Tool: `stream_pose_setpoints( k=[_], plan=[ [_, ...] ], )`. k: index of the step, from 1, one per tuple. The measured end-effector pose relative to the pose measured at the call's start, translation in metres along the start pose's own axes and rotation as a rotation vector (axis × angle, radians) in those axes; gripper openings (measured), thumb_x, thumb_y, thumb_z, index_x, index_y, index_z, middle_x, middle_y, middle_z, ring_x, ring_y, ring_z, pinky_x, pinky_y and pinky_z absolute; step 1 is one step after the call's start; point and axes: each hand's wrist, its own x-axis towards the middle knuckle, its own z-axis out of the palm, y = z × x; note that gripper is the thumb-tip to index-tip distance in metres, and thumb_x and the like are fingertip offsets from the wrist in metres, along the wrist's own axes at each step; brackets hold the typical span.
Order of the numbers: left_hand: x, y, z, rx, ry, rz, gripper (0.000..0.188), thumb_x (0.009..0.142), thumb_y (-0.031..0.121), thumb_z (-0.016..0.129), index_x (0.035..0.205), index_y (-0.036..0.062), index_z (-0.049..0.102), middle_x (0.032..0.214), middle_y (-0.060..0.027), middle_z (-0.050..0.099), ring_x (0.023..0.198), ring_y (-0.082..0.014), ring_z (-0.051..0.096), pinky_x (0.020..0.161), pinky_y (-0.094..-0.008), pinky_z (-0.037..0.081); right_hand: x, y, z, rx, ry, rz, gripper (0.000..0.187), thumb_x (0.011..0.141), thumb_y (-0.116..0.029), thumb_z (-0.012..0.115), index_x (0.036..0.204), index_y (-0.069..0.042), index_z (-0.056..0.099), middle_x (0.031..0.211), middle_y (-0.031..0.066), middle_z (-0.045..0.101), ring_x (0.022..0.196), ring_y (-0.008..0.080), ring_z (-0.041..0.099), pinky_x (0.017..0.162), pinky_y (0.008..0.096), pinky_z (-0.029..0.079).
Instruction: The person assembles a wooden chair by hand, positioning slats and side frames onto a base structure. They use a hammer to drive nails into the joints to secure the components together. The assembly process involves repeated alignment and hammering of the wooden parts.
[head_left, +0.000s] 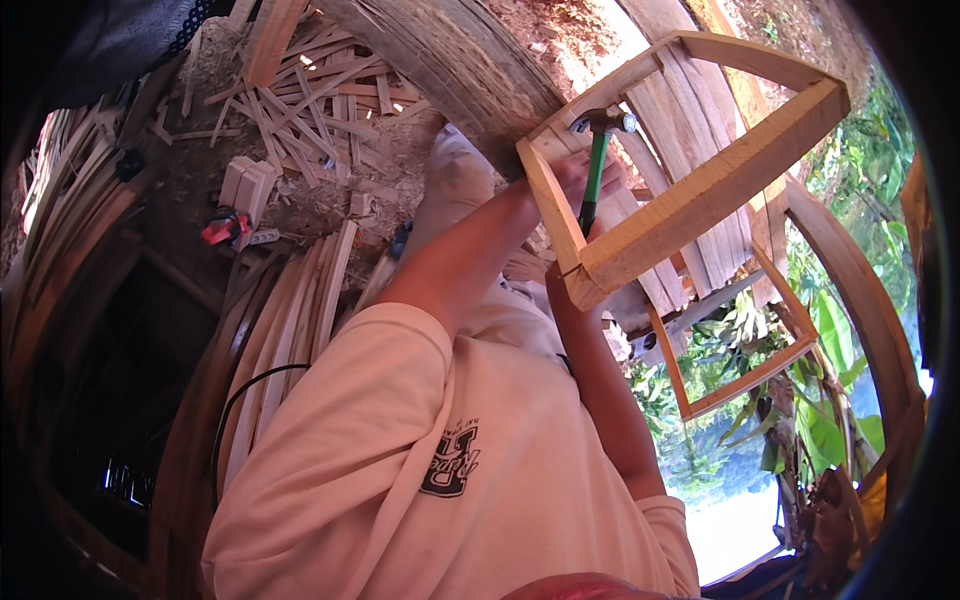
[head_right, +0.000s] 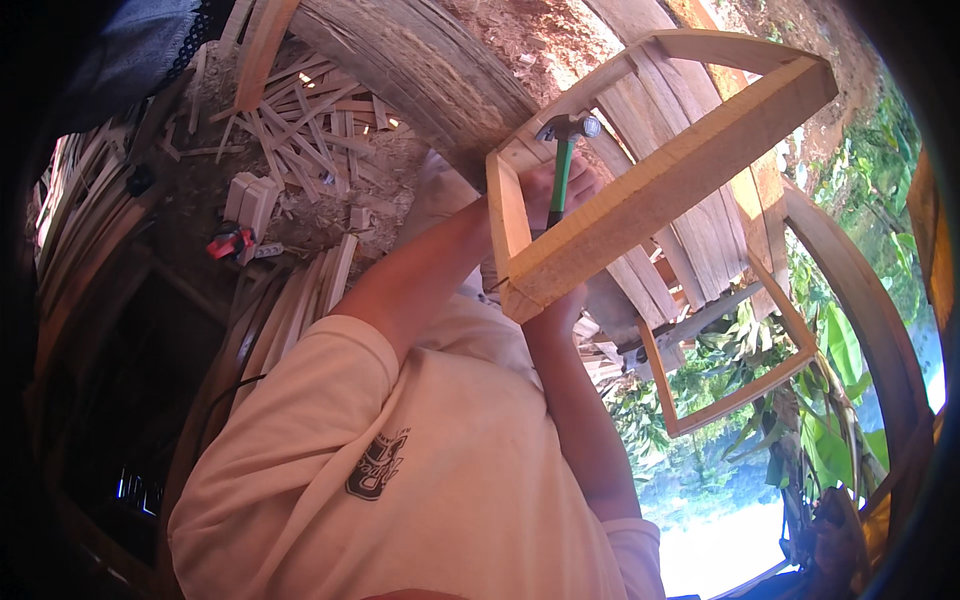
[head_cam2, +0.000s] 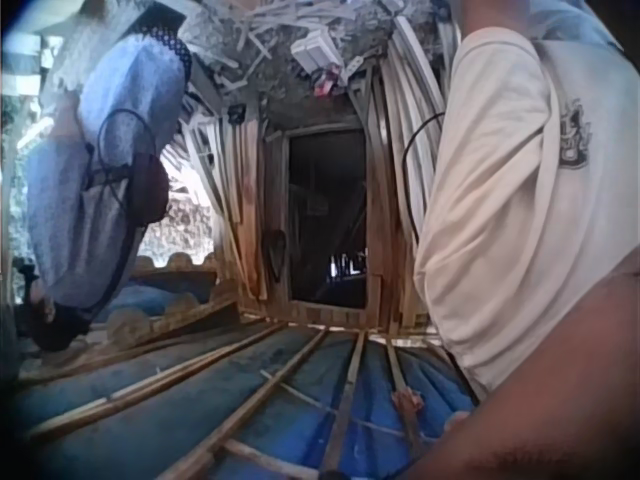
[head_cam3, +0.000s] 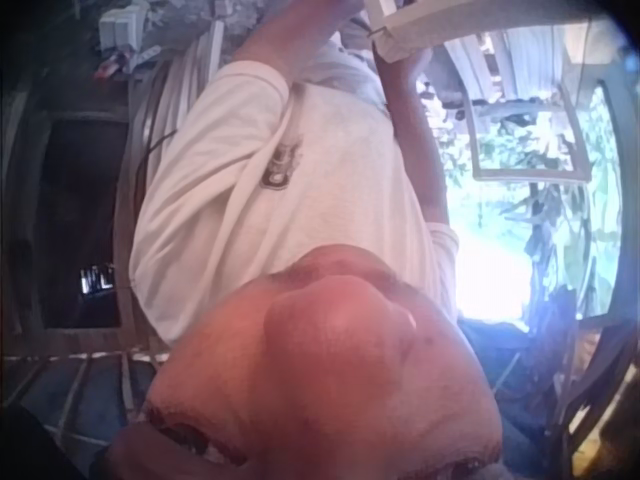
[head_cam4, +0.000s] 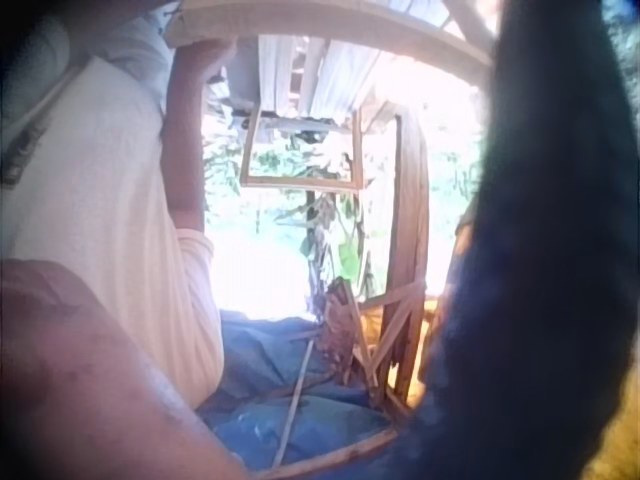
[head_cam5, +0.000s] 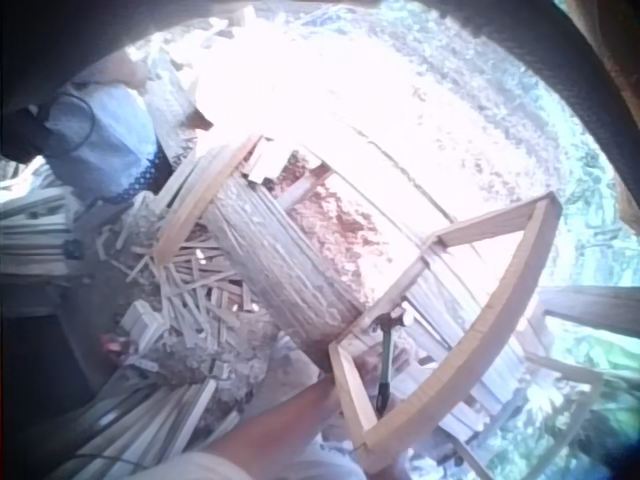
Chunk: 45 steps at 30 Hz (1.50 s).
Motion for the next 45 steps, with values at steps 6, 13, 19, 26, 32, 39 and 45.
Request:
stream_pose_setpoints(
  k=[6,13,19,26,32,39,45],
  plan=[
    [0.002,0.0,0.0,0.019,-0.011,0.013,0.032,0.087,0.033,0.057,0.108,0.0089,0.062,0.109,-0.0093,0.059,0.111,-0.0277,0.055,0.105,-0.0419,0.042,0.004,0.014,0.004,-0.003,0.025,-0.122,0.03,0.084,-0.011,0.072,0.112,-0.003,0.064,0.102,0.0142,0.071,0.093,0.0324,0.07,0.076,0.0408,0.055],
    [0.002,0.003,0.0,0.049,-0.021,0.005,0.03,0.087,0.032,0.058,0.106,0.01,0.062,0.106,-0.0082,0.059,0.109,-0.0266,0.056,0.105,-0.0414,0.042,0.047,-0.035,-0.064,0.096,-0.289,0.184,0.02,0.083,-0.009,0.07,0.099,0.003,0.066,0.091,0.0239,0.07,0.091,0.042,0.069,0.075,0.0473,0.055],
    [-0.001,0.004,0.009,0.075,-0.048,0.0,0.027,0.086,0.031,0.058,0.104,0.0109,0.062,0.104,-0.0072,0.059,0.107,-0.0256,0.056,0.104,-0.041,0.041,0.078,-0.032,-0.081,-0.024,-0.443,-0.046,0.006,0.089,-0.003,0.064,0.09,0.003,0.066,0.068,0.0094,0.067,0.057,0.0209,0.067,0.05,0.0325,0.05],
    [-0.003,0.013,0.009,0.106,-0.062,-0.062,0.024,0.086,0.031,0.058,0.101,0.012,0.062,0.102,-0.0061,0.059,0.105,-0.0246,0.056,0.104,-0.0406,0.041,0.057,-0.038,-0.076,0.016,-0.416,0.053,0.017,0.087,-0.005,0.061,0.1,0.004,0.065,0.093,0.0268,0.069,0.093,0.0463,0.067,0.076,0.0483,0.054],
    [-0.002,0.021,-0.016,0.138,-0.027,-0.148,0.022,0.085,0.03,0.058,0.099,0.0129,0.063,0.1,-0.0051,0.059,0.104,-0.0236,0.057,0.103,-0.0402,0.041,0.03,-0.023,-0.055,-0.09,-0.341,-0.003,0.016,0.084,-0.003,0.066,0.098,0.003,0.066,0.089,0.0239,0.069,0.093,0.0434,0.068,0.074,0.0459,0.054],
    [0.0,0.021,-0.025,0.169,-0.003,-0.223,0.019,0.085,0.029,0.058,0.096,0.014,0.063,0.098,-0.004,0.059,0.102,-0.0225,0.057,0.103,-0.0398,0.041,0.008,-0.043,-0.03,-0.152,-0.193,0.143,0.015,0.086,-0.004,0.058,0.098,0.001,0.065,0.085,0.0251,0.068,0.087,0.0453,0.067,0.07,0.0504,0.054],
    [0.003,0.025,-0.032,0.193,0.011,-0.252,0.016,0.084,0.028,0.058,0.093,0.0152,0.063,0.095,-0.0027,0.059,0.099,-0.0213,0.057,0.102,-0.0392,0.041,-0.006,-0.022,-0.008,-0.183,-0.103,0.024,0.008,0.087,-0.004,0.057,0.092,-0.002,0.063,0.078,0.0211,0.067,0.075,0.0447,0.068,0.062,0.0531,0.053]
  ],
)
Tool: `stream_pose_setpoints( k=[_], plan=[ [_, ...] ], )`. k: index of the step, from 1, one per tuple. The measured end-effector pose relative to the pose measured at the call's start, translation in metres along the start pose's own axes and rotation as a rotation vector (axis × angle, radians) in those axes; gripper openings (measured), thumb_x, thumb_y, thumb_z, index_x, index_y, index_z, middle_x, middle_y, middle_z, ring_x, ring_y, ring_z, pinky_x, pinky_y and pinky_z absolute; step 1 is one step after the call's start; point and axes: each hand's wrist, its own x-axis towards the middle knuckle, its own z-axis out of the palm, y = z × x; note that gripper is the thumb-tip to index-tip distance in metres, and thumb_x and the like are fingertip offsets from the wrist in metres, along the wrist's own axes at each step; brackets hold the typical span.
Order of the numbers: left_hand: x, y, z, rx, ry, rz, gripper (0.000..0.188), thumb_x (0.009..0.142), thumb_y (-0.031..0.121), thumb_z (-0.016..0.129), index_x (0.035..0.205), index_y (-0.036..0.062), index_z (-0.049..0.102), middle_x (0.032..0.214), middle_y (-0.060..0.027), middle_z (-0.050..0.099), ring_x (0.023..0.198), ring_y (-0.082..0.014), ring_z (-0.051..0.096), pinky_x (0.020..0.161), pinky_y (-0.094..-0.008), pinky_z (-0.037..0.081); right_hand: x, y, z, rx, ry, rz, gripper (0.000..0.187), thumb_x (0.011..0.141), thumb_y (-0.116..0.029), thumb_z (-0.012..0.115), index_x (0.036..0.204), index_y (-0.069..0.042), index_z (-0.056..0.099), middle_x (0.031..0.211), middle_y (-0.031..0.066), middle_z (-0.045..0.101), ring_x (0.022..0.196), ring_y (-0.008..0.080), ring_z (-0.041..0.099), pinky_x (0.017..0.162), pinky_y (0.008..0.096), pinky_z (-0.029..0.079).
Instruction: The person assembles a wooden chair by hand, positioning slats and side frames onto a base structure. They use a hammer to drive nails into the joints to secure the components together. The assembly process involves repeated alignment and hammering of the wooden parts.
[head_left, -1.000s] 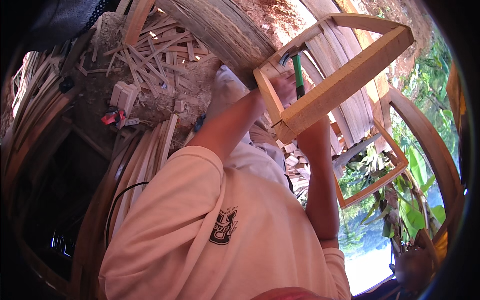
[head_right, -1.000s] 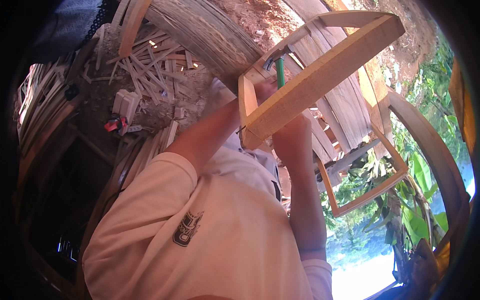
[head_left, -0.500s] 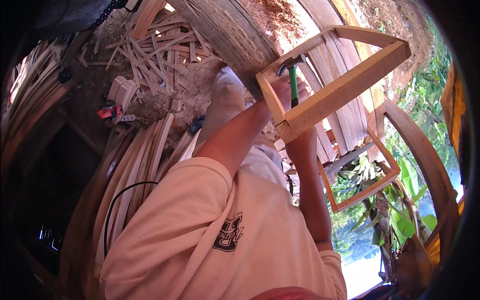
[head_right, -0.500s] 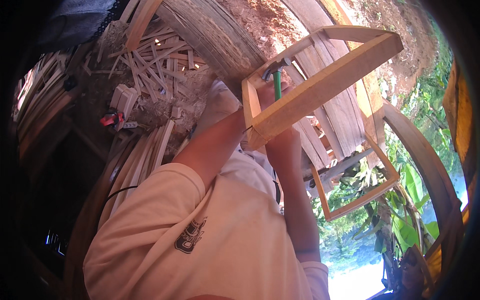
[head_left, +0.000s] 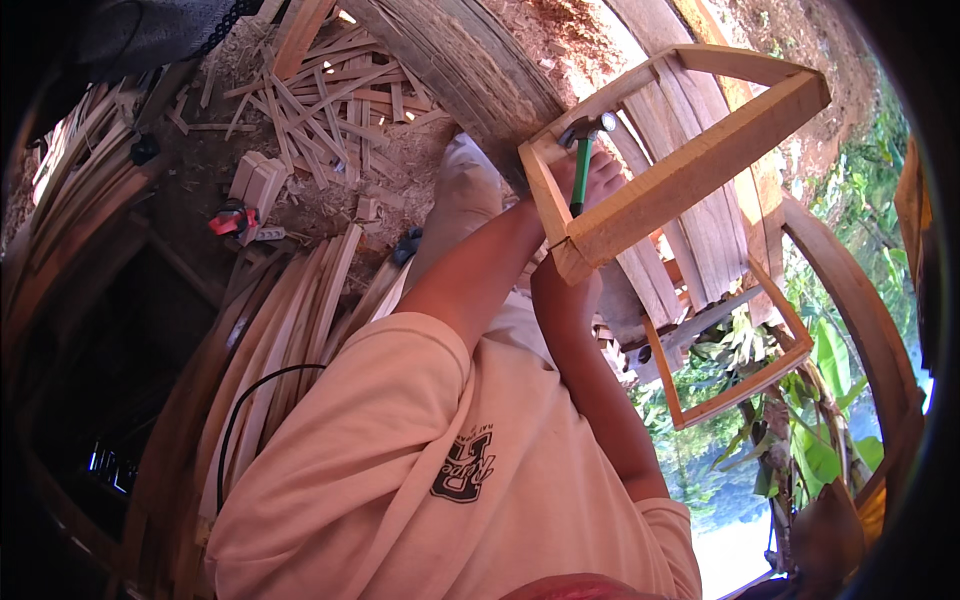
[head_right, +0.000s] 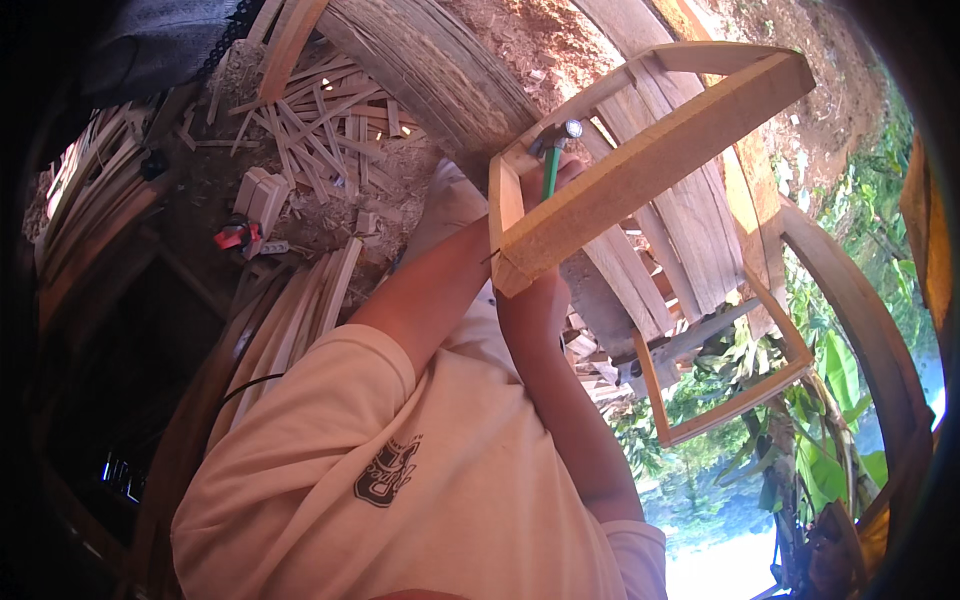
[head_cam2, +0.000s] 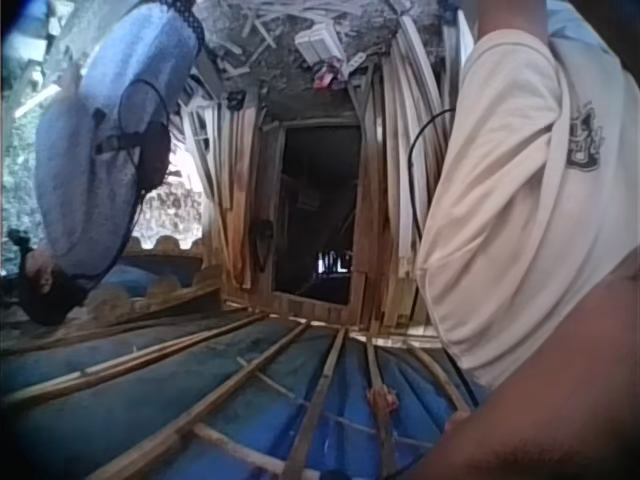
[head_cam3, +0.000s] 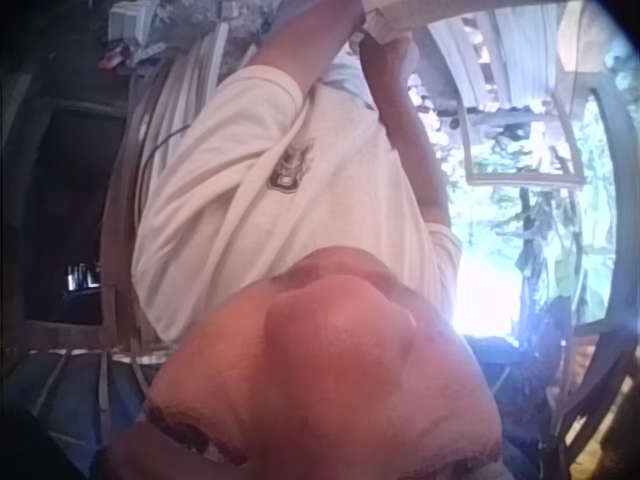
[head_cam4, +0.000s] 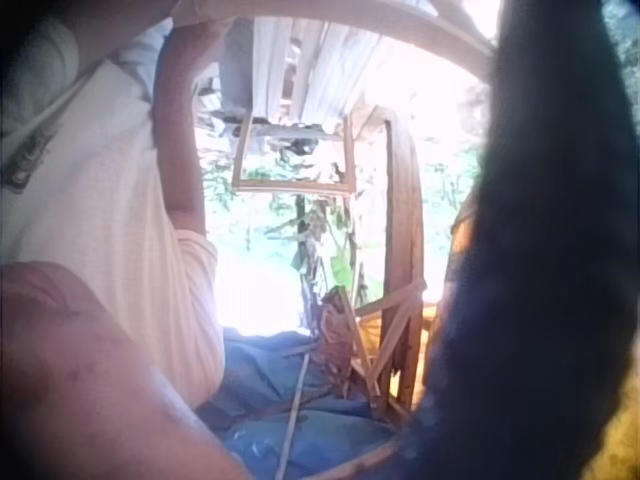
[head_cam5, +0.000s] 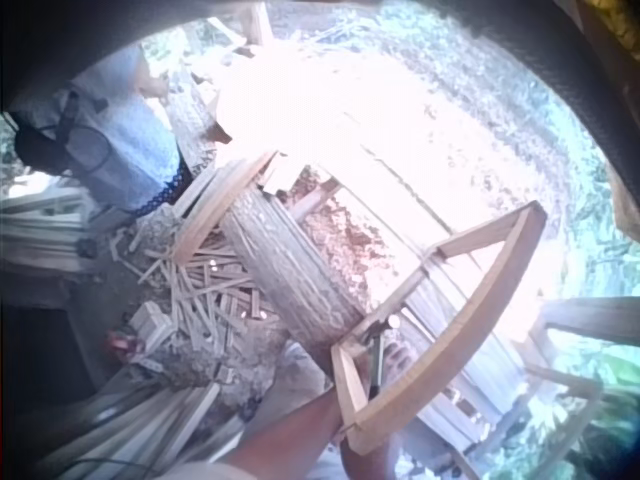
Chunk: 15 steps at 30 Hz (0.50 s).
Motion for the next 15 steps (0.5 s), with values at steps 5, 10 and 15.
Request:
stream_pose_setpoints(
  k=[5,10,15],
  plan=[
    [-0.002,-0.006,0.004,-0.008,0.008,0.027,0.017,0.085,0.028,0.058,0.095,0.015,0.063,0.096,-0.0021,0.059,0.1,-0.0208,0.057,0.101,-0.0386,0.041,-0.003,-0.001,0.006,0.008,0.004,0.032,0.006,0.088,-0.005,0.057,0.091,-0.003,0.062,0.077,0.0201,0.067,0.073,0.044,0.067,0.06,0.053,0.052],
    [-0.004,-0.006,0.008,-0.021,-0.002,0.079,0.02,0.086,0.028,0.057,0.098,0.0142,0.064,0.099,-0.0022,0.06,0.102,-0.0206,0.056,0.1,-0.038,0.041,0.003,0.006,0.005,-0.037,-0.025,-0.028,0.009,0.089,-0.008,0.058,0.093,-0.001,0.063,0.08,0.023,0.068,0.078,0.0463,0.068,0.062,0.0519,0.053],
    [-0.005,-0.004,0.021,-0.04,-0.028,0.137,0.023,0.087,0.029,0.056,0.101,0.0134,0.065,0.102,-0.0022,0.06,0.105,-0.0204,0.056,0.1,-0.0375,0.041,0.044,0.001,-0.046,0.044,-0.144,-0.041,0.011,0.087,-0.008,0.061,0.087,0.002,0.065,0.082,0.0244,0.069,0.082,0.045,0.068,0.066,0.0481,0.055]
  ],
)
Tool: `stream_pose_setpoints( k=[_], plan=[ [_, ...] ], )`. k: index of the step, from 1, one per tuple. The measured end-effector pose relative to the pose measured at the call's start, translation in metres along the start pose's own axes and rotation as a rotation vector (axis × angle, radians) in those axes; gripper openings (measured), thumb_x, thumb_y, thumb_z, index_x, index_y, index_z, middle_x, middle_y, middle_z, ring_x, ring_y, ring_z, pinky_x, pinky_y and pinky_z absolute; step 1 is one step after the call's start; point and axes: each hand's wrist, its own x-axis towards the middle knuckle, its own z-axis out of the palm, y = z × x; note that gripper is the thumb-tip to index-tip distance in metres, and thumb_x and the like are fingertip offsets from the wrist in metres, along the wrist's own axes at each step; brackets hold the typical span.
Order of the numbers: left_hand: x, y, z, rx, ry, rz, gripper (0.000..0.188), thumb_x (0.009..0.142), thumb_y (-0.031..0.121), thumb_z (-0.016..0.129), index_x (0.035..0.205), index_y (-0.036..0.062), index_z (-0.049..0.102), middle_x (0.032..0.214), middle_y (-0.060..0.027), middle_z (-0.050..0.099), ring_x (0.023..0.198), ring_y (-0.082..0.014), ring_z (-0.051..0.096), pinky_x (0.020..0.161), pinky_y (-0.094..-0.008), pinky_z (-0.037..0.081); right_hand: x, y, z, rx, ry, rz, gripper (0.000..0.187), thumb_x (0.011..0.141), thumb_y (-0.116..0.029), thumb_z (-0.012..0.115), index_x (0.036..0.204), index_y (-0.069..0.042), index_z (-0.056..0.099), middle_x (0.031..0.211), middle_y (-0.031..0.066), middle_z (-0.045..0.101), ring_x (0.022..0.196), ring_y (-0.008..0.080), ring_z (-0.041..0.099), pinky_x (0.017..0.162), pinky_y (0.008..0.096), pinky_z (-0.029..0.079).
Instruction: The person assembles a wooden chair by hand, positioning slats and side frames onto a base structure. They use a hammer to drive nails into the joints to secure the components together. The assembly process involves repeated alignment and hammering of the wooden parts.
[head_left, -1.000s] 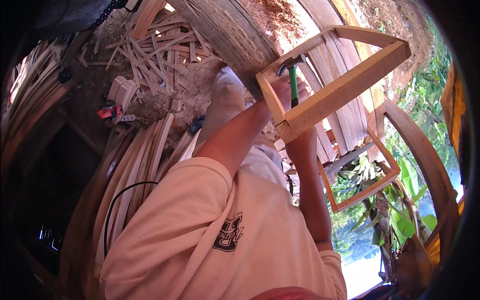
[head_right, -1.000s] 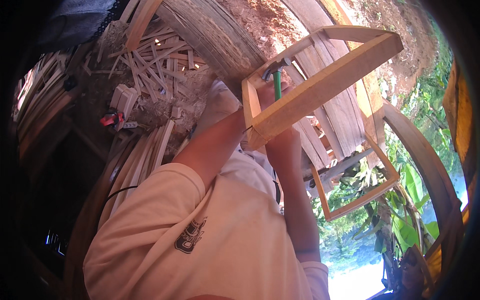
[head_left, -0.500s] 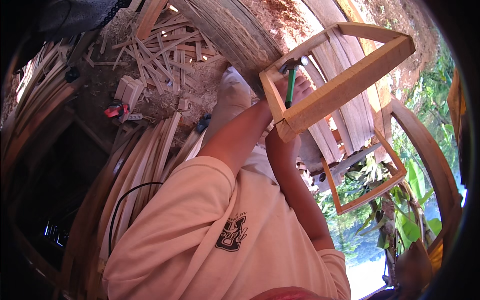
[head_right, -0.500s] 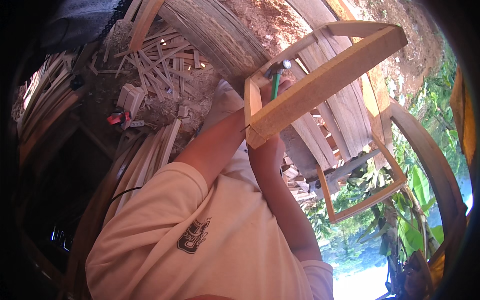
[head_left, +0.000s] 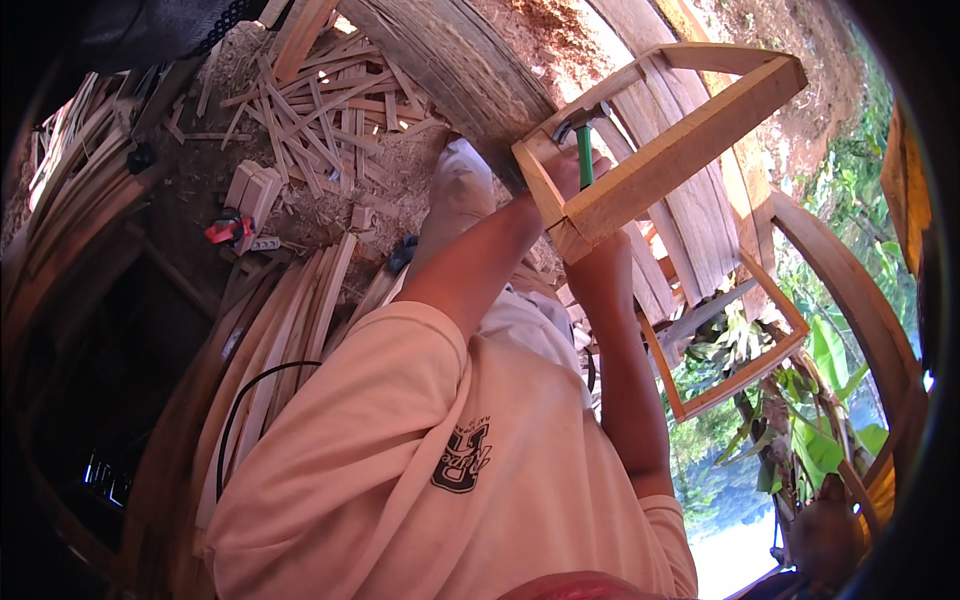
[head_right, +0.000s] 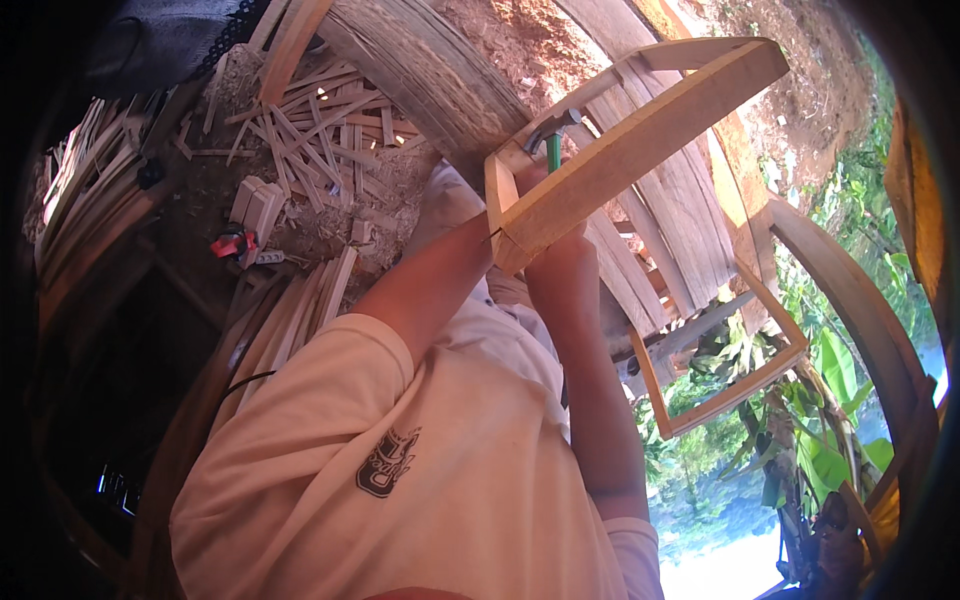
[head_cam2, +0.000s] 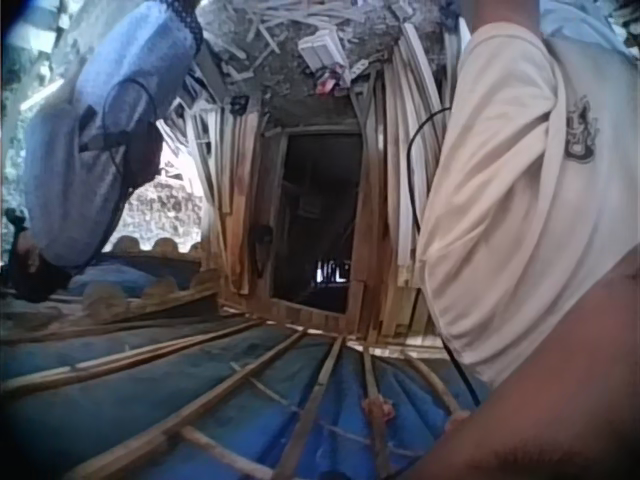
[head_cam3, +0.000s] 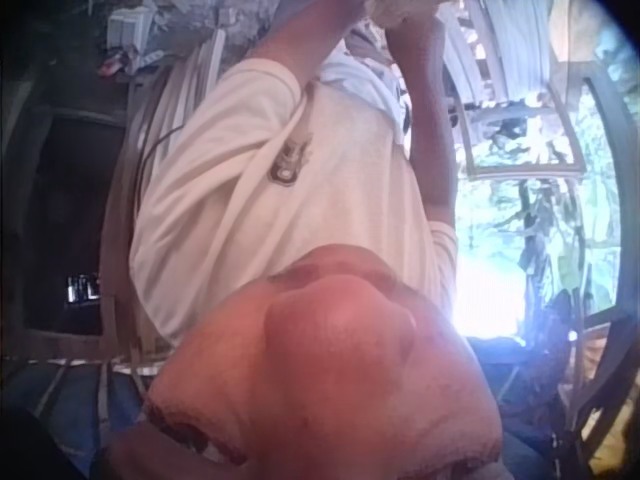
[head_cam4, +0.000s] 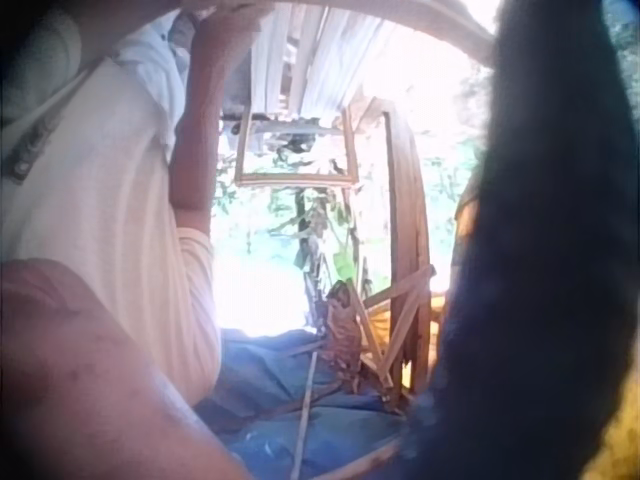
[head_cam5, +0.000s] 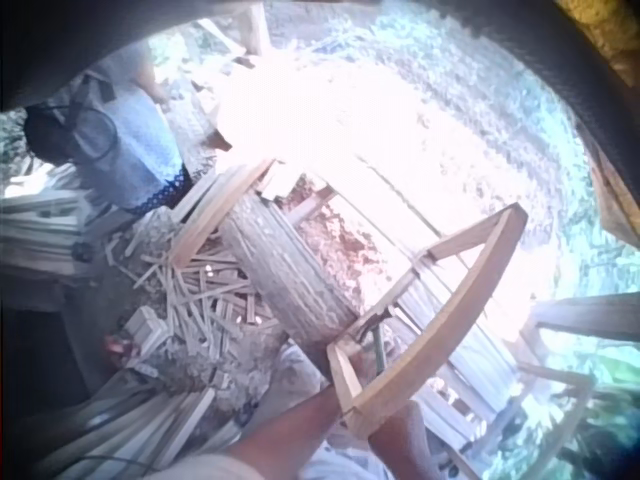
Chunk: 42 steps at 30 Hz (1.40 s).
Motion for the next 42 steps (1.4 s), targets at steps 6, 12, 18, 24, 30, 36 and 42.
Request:
stream_pose_setpoints(
  k=[6,12,18,24,30,36,42],
  plan=[
    [-0.002,0.001,0.019,-0.033,-0.031,0.076,0.026,0.088,0.029,0.055,0.105,0.0124,0.065,0.105,-0.0022,0.061,0.107,-0.0202,0.055,0.099,-0.0369,0.041,0.036,0.042,-0.031,-0.244,-0.05,-0.157,0.012,0.086,-0.008,0.064,0.09,0.004,0.066,0.083,0.0243,0.068,0.085,0.0439,0.068,0.07,0.046,0.055],
    [0.001,-0.008,0.033,-0.074,-0.041,0.129,0.03,0.089,0.03,0.055,0.109,0.0115,0.066,0.108,-0.0022,0.061,0.11,-0.02,0.054,0.098,-0.0362,0.041,0.042,0.017,-0.073,-0.095,-0.054,-0.189,0.012,0.094,-0.007,0.06,0.094,0.004,0.064,0.083,0.0189,0.068,0.077,0.0316,0.07,0.066,0.0377,0.053],
    [0.0,0.0,0.024,-0.02,-0.056,0.061,0.03,0.09,0.029,0.054,0.111,0.0103,0.065,0.11,-0.0031,0.063,0.112,-0.0193,0.056,0.099,-0.0353,0.041,0.023,0.041,-0.076,0.29,-0.161,-0.016,0.019,0.104,-0.013,0.053,0.114,0.002,0.06,0.082,0.0039,0.062,0.07,0.0099,0.056,0.062,0.0289,0.046],
    [0.006,-0.002,0.003,0.028,-0.28,0.062,0.031,0.091,0.028,0.053,0.113,0.0093,0.064,0.109,-0.0025,0.064,0.112,-0.0196,0.056,0.102,-0.0369,0.04,0.007,0.05,-0.058,0.423,-0.151,0.141,0.026,0.105,-0.016,0.054,0.125,0.0,0.057,0.089,0.0058,0.066,0.067,0.0082,0.057,0.062,0.0251,0.045],
    [0.002,0.0,0.012,0.054,-0.187,0.022,0.031,0.093,0.029,0.052,0.115,0.0111,0.064,0.109,-0.0014,0.063,0.112,-0.0194,0.055,0.103,-0.0376,0.038,0.007,0.035,-0.055,0.589,-0.166,0.262,0.019,0.107,-0.017,0.052,0.117,-0.002,0.057,0.075,0.0013,0.058,0.048,0.0034,0.047,0.042,0.0229,0.036],
    [0.003,0.0,0.009,0.055,-0.255,0.032,0.031,0.093,0.029,0.052,0.114,0.0112,0.065,0.111,-0.0016,0.063,0.11,-0.0194,0.055,0.102,-0.0372,0.038,0.015,0.048,-0.055,0.601,-0.249,0.368,0.02,0.108,-0.018,0.048,0.104,-0.002,0.058,0.068,-0.001,0.049,0.046,0.0035,0.046,0.04,0.0221,0.035],
    [0.007,0.0,0.01,0.084,-0.209,0.058,0.029,0.093,0.03,0.053,0.112,0.0115,0.066,0.11,-0.0019,0.063,0.109,-0.0192,0.055,0.1,-0.0365,0.039,0.022,0.039,-0.058,0.744,0.015,0.324,0.021,0.108,-0.019,0.048,0.101,-0.003,0.059,0.067,-0.0021,0.048,0.046,0.0032,0.044,0.039,0.0225,0.034]
  ],
)
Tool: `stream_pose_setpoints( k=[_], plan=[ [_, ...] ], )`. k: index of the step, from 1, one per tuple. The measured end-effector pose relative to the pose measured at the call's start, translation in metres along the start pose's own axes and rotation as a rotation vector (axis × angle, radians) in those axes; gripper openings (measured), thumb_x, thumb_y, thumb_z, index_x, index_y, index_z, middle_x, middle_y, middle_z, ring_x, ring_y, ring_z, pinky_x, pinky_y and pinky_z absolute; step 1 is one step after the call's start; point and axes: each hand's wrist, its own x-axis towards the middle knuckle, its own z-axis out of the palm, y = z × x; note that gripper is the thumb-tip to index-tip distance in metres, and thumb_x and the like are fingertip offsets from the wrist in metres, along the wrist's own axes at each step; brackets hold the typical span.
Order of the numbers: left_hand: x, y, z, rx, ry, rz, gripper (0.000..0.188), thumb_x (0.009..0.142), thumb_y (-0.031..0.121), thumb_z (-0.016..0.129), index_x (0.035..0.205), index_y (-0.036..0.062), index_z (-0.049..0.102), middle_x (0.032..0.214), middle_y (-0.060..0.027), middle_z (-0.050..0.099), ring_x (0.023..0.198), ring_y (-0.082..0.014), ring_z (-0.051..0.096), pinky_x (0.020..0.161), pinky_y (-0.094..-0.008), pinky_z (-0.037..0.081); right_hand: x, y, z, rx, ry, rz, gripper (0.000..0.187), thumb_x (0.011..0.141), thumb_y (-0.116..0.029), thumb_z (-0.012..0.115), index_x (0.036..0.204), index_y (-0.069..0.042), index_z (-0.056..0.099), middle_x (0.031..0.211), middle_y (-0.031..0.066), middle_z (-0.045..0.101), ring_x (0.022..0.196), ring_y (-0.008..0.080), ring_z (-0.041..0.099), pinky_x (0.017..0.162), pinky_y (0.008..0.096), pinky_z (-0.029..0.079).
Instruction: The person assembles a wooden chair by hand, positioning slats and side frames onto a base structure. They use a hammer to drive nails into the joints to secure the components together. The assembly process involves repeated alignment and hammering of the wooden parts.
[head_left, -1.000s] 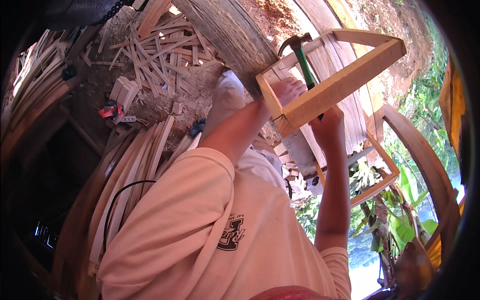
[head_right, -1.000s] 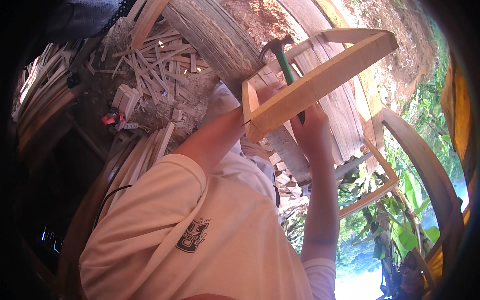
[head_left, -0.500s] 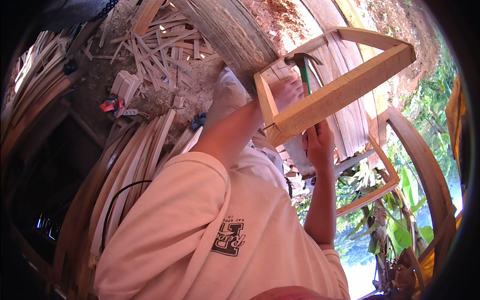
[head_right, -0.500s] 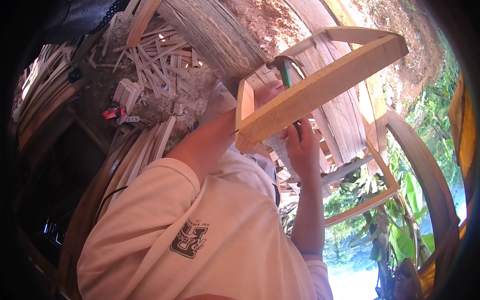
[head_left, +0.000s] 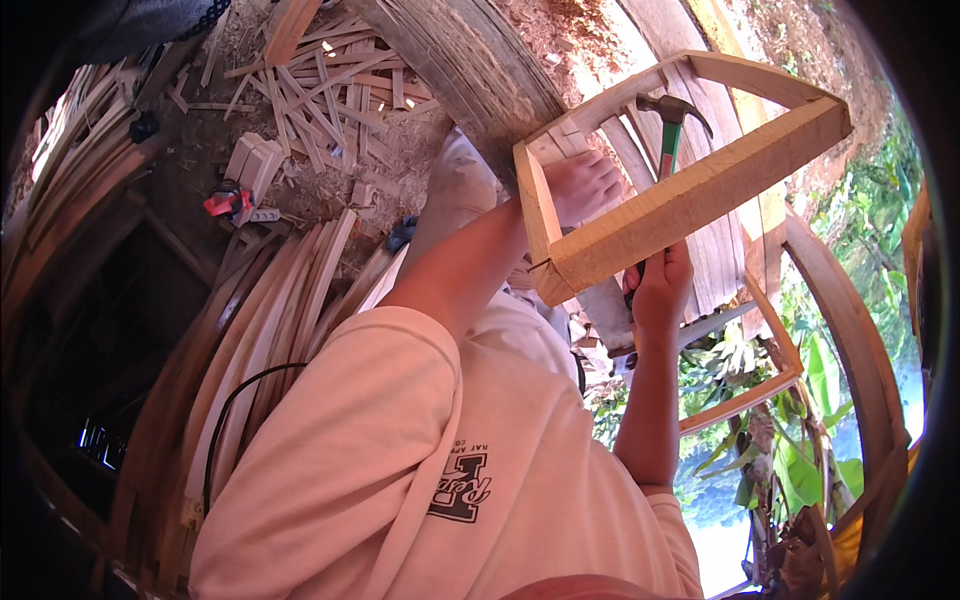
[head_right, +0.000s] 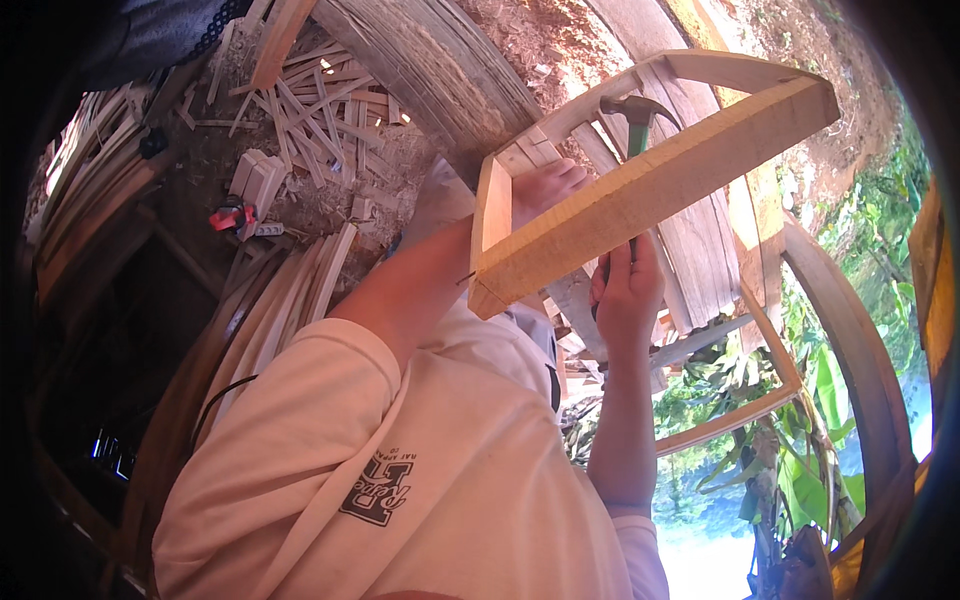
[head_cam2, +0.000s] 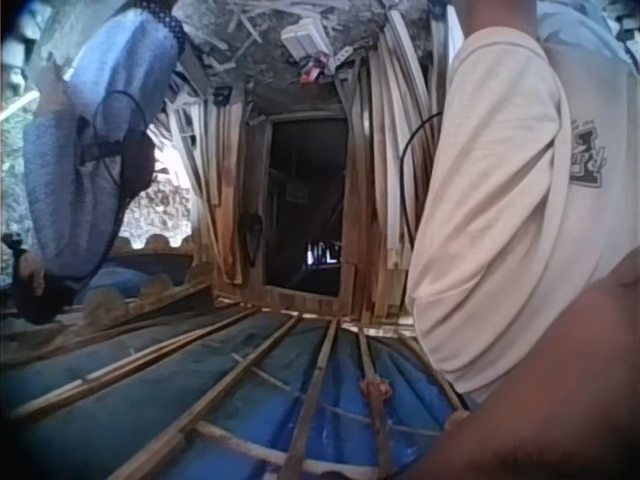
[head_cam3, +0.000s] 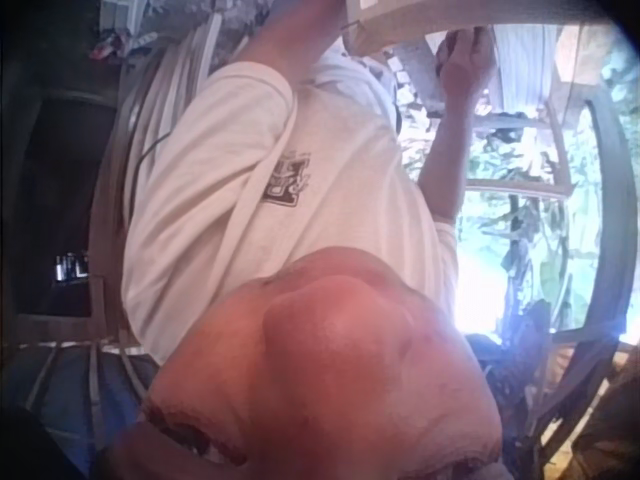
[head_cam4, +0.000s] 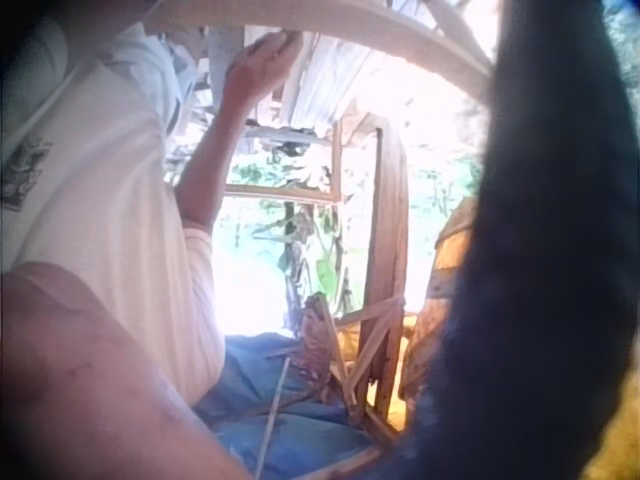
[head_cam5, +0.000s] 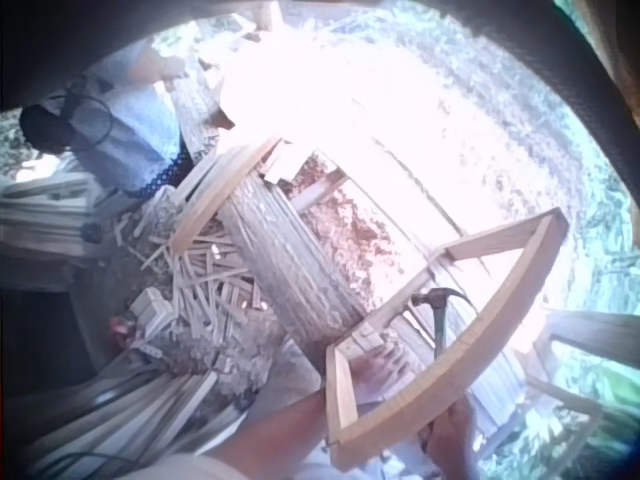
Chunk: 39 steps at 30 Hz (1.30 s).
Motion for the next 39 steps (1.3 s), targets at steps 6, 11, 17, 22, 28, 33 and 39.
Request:
stream_pose_setpoints(
  k=[6,11,17,22,28,33,39],
  plan=[
    [-0.001,0.005,0.013,0.009,0.074,-0.015,0.028,0.092,0.03,0.054,0.11,0.0118,0.066,0.11,-0.0018,0.063,0.109,-0.0198,0.055,0.1,-0.0363,0.039,0.001,-0.01,-0.011,-0.058,-0.086,0.105,0.019,0.107,-0.018,0.049,0.103,-0.002,0.059,0.067,-0.0023,0.047,0.046,0.0029,0.043,0.039,0.0228,0.034],
    [-0.003,0.003,0.013,0.081,-0.018,0.031,0.027,0.092,0.029,0.054,0.109,0.0126,0.066,0.111,-0.0023,0.063,0.109,-0.0197,0.055,0.099,-0.0361,0.039,0.004,-0.004,-0.007,-0.15,-0.136,0.142,0.02,0.107,-0.019,0.05,0.102,-0.002,0.059,0.067,-0.0019,0.048,0.045,0.0033,0.043,0.039,0.023,0.036],
    [-0.002,0.006,0.017,0.002,0.031,-0.018,0.03,0.091,0.031,0.055,0.111,0.0118,0.066,0.115,-0.0035,0.064,0.111,-0.0201,0.055,0.1,-0.0359,0.039,-0.002,-0.014,0.0,-0.098,0.029,0.001,0.021,0.105,-0.018,0.053,0.098,-0.001,0.061,0.063,0.0,0.05,0.045,0.0061,0.047,0.04,0.0251,0.036],
    [-0.002,0.003,0.01,0.117,-0.022,0.037,0.032,0.092,0.031,0.054,0.113,0.0107,0.066,0.119,-0.005,0.064,0.114,-0.021,0.055,0.101,-0.037,0.038,-0.001,0.013,0.002,-0.517,-0.147,-0.09,0.021,0.107,-0.017,0.049,0.105,-0.001,0.062,0.059,-0.0003,0.049,0.046,0.0055,0.046,0.04,0.0241,0.034],
    [-0.003,0.002,0.019,0.026,0.06,0.01,0.032,0.092,0.03,0.053,0.113,0.0098,0.065,0.117,-0.0054,0.065,0.113,-0.0217,0.056,0.101,-0.0377,0.039,-0.001,0.01,0.003,-0.109,0.003,-0.002,0.021,0.105,-0.015,0.049,0.105,0.002,0.062,0.066,0.0021,0.054,0.051,0.0074,0.049,0.045,0.0273,0.038],
    [-0.001,0.002,0.014,0.012,0.036,0.005,0.032,0.091,0.029,0.053,0.112,0.0084,0.066,0.114,-0.0048,0.065,0.109,-0.0212,0.057,0.101,-0.0374,0.039,-0.006,-0.001,0.001,-0.306,-0.022,0.018,0.019,0.104,-0.013,0.05,0.106,0.002,0.062,0.068,0.0042,0.056,0.051,0.0093,0.051,0.046,0.0282,0.039],
    [-0.005,0.001,0.03,0.106,0.053,0.085,0.035,0.091,0.029,0.054,0.115,0.0067,0.065,0.113,-0.0055,0.064,0.11,-0.0217,0.057,0.101,-0.0375,0.039,-0.006,0.021,0.011,-0.49,-0.051,-0.156,0.02,0.105,-0.014,0.05,0.11,0.001,0.062,0.067,0.0035,0.055,0.049,0.0088,0.049,0.045,0.0273,0.037]
  ],
)
